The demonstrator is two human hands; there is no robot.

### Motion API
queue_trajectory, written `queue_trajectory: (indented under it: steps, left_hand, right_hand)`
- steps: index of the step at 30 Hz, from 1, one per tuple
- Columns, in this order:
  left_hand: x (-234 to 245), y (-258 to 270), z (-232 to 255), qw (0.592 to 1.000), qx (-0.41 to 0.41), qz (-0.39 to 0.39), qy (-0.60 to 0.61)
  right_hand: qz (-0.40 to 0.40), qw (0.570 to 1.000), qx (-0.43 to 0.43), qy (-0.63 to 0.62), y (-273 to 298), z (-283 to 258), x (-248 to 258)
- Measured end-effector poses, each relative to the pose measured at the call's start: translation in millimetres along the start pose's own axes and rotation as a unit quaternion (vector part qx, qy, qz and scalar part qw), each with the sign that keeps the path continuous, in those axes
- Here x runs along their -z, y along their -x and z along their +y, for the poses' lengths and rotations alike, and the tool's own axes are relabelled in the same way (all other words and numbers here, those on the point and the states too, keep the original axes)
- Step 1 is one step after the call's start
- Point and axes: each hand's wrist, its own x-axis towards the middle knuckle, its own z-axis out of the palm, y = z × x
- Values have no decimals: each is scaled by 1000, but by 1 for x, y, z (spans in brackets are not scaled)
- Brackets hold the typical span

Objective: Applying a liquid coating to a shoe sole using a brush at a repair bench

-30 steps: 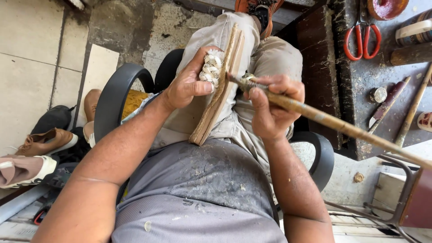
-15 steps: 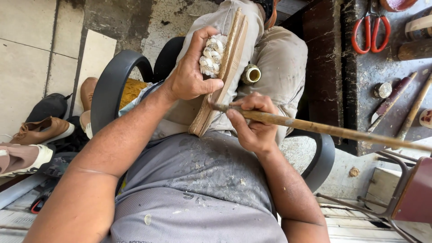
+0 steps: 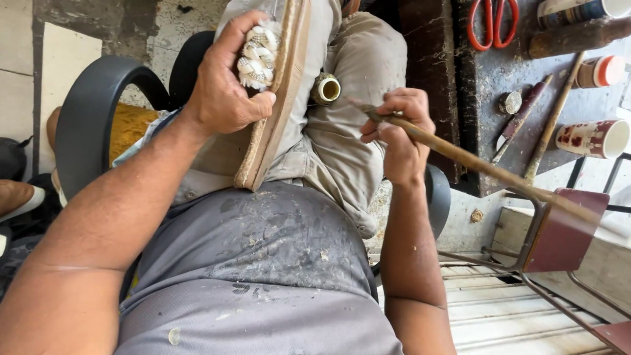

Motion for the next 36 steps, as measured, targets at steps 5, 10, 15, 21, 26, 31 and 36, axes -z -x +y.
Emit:
queue_trajectory:
  steps: [5,10,15,21,26,31,36]
  left_hand:
    - [7,-12,21,1000,-8,12,-17]
    - [6,-14,30,997,26,37,-69]
    - [6,-10,23,993,79,13,-82]
    - [4,-11,23,994,38,1,-106]
    - [4,-10,19,994,48,3,-97]
    - [4,-10,18,993,54,6,-100]
    - [5,-11,17,992,66,4,-103]
  right_hand:
    - [15,998,-35,49,-17,7,-19]
    - [8,977,-17,211,-33,39,-28]
    - [-51,901,7,430,-39,67,-36]
    - [59,958,-42,277,-35,67,-23]
    - [238,953,-184,20,-30,41,-22]
    - [294,934,-188,-80,-23,43,-10]
    - [212,949,-178,-153,-17,67,0]
